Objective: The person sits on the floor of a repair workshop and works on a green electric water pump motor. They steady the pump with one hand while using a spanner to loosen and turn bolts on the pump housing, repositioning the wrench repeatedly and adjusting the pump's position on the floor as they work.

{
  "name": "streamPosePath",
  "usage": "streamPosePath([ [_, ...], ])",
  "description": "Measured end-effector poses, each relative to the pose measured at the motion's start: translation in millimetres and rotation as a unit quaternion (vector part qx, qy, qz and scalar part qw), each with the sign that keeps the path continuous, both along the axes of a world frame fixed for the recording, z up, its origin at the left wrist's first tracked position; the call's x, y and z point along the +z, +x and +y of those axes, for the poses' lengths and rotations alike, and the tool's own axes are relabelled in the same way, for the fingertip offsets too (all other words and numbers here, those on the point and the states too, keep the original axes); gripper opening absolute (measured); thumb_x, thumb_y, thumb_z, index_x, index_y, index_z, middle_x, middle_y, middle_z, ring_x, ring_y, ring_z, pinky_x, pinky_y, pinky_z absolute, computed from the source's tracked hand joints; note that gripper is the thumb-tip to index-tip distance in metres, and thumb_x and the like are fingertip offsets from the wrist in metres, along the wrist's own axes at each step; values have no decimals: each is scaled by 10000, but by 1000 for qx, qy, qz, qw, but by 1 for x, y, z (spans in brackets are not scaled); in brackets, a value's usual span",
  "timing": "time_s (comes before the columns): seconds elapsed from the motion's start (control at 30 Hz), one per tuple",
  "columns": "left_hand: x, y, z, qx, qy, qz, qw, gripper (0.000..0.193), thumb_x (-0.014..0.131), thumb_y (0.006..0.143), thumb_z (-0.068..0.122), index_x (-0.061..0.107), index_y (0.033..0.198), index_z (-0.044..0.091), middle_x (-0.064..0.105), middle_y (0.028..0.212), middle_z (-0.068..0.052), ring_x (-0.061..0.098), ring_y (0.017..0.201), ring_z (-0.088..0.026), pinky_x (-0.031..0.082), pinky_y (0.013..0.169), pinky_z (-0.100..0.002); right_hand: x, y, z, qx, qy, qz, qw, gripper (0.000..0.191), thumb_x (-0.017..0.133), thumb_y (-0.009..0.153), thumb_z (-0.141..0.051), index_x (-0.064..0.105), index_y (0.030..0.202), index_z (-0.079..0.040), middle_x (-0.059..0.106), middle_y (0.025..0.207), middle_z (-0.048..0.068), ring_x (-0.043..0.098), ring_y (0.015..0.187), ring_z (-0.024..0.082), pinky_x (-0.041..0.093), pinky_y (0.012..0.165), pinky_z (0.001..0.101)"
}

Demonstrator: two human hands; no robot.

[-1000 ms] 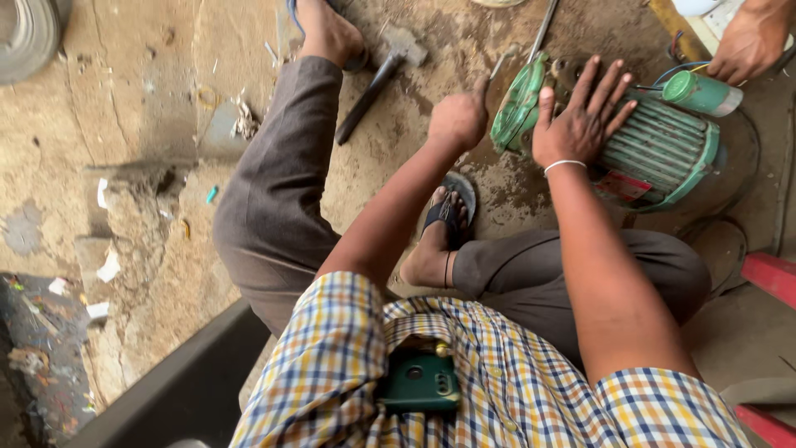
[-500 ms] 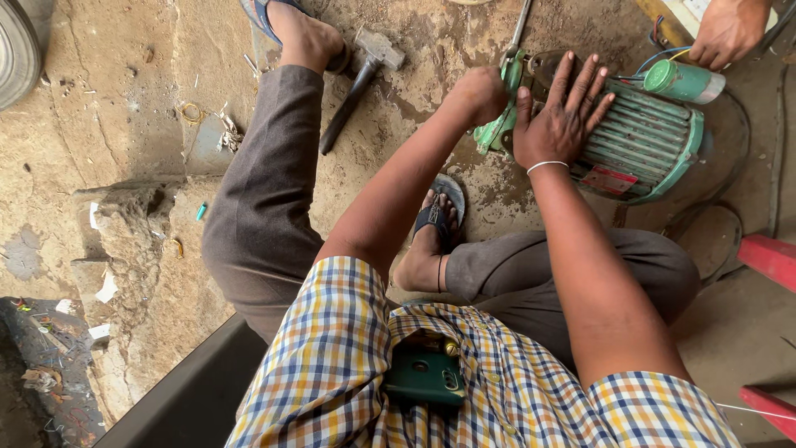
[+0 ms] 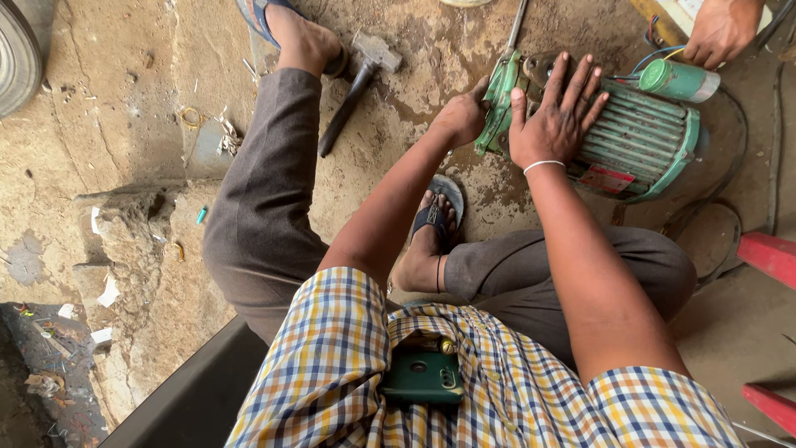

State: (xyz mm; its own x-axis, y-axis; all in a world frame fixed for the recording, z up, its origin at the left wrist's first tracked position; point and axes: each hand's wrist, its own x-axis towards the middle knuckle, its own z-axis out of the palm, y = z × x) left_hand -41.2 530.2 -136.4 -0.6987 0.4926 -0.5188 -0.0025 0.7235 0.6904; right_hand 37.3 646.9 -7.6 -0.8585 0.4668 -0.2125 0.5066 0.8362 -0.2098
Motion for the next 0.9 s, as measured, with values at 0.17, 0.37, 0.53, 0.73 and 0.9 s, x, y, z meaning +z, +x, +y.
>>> streamPosePath([
  [0.17,12,18,2,106,23,-10,994,552,383,1033,375,338,1573,271,672,1265,-201,641,1183,-385,487,1026,-477,0,0,0,1,-2,1,1000,828,383,1099,-626,132,1694,-109,51,1752,189,22,1621,395,-18,1293,576],
  [0.37,57,33,-1,164,-15,12,986,509,355,1032,478,572,1409,214,725,1164,-204,675,1111,-399,531,962,-502,-9,3,3,7,9,-2,1000,815,383,1119,-613,132,1702,-103,49,1754,198,30,1628,408,-3,1305,572],
  [0.53,62,34,-6,179,-8,27,983,519,334,1039,490,650,1323,192,740,1096,-213,690,1056,-419,537,936,-517,-20,5,7,28,15,13,999,847,381,1127,-630,124,1699,-59,40,1742,253,36,1621,440,19,1304,584],
  [0.73,40,40,-6,192,-3,18,981,521,312,1058,489,643,1306,172,744,1020,-223,708,989,-426,548,903,-525,-28,9,13,55,24,28,998,880,403,1135,-656,121,1698,-42,33,1729,293,60,1615,492,68,1321,592],
  [0.9,18,49,-10,221,23,30,975,497,317,1060,504,623,1293,189,743,941,-234,710,926,-443,550,838,-539,-32,13,15,66,21,39,997,892,397,1139,-665,121,1706,-34,26,1727,309,64,1615,509,69,1321,599],
])
